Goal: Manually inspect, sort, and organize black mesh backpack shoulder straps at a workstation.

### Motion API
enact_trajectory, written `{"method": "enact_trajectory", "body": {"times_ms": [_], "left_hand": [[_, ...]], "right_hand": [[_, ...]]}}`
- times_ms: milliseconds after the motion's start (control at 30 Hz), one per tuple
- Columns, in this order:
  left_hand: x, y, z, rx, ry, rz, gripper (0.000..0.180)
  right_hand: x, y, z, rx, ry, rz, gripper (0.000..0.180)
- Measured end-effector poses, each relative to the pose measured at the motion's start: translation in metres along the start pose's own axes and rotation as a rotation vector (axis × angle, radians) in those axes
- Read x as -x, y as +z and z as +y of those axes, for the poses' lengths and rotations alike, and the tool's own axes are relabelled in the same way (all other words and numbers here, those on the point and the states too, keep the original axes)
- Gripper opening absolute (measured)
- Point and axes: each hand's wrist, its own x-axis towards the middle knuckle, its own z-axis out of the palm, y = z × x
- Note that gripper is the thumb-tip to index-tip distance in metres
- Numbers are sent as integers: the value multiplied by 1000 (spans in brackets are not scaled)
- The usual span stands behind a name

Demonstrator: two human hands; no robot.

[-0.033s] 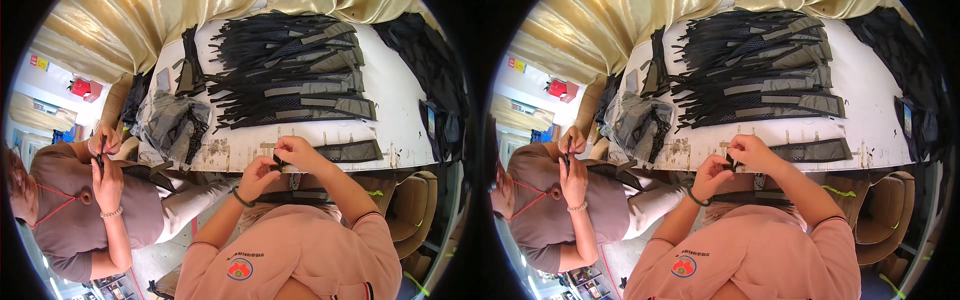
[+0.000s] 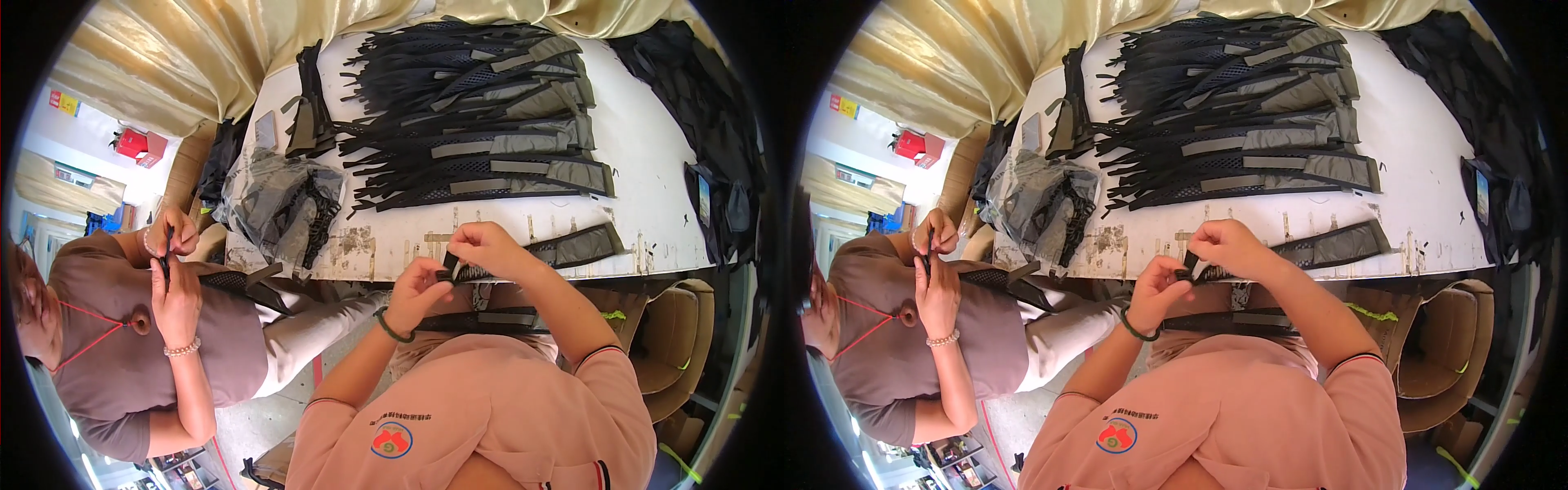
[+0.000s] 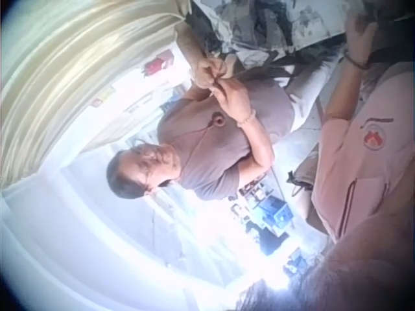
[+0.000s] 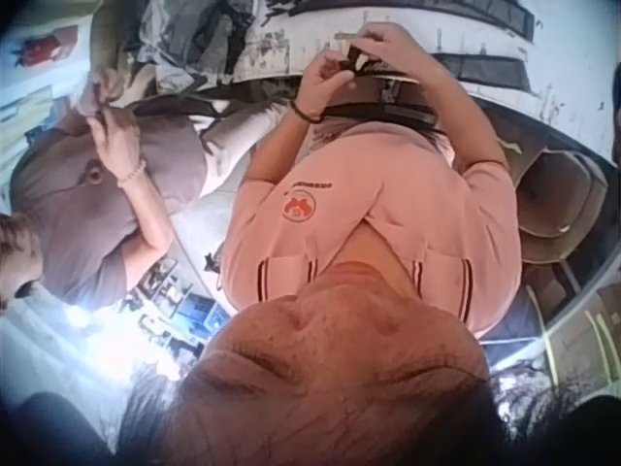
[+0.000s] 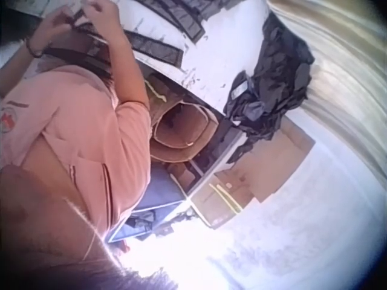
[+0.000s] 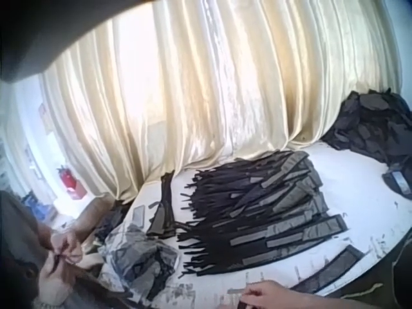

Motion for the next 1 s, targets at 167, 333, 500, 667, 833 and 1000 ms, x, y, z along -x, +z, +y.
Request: {"method": "enact_trajectory", "body": {"times_ms": [167, 333, 500, 667, 833, 1000], "left_hand": [[69, -45, -38, 485, -448, 302, 23], [69, -65, -47, -741, -60, 390, 30], [-19, -27, 0, 462, -423, 260, 37], [-70, -56, -46, 825, -245, 402, 22], [-62, -60, -36, 658, -132, 511, 8], [-39, -53, -26, 350, -130, 552, 9]], "right_hand": [[-13, -79, 21, 1133, -294, 526, 39], [-11, -107, 49, 1343, -489, 462, 22], [12, -89, 25, 1283, -543, 434, 16], [62, -97, 13, 1243, -554, 296, 15], [97, -124, 33, 1273, -377, 337, 14], [65, -93, -2, 1359, -203, 311, 27]]}}
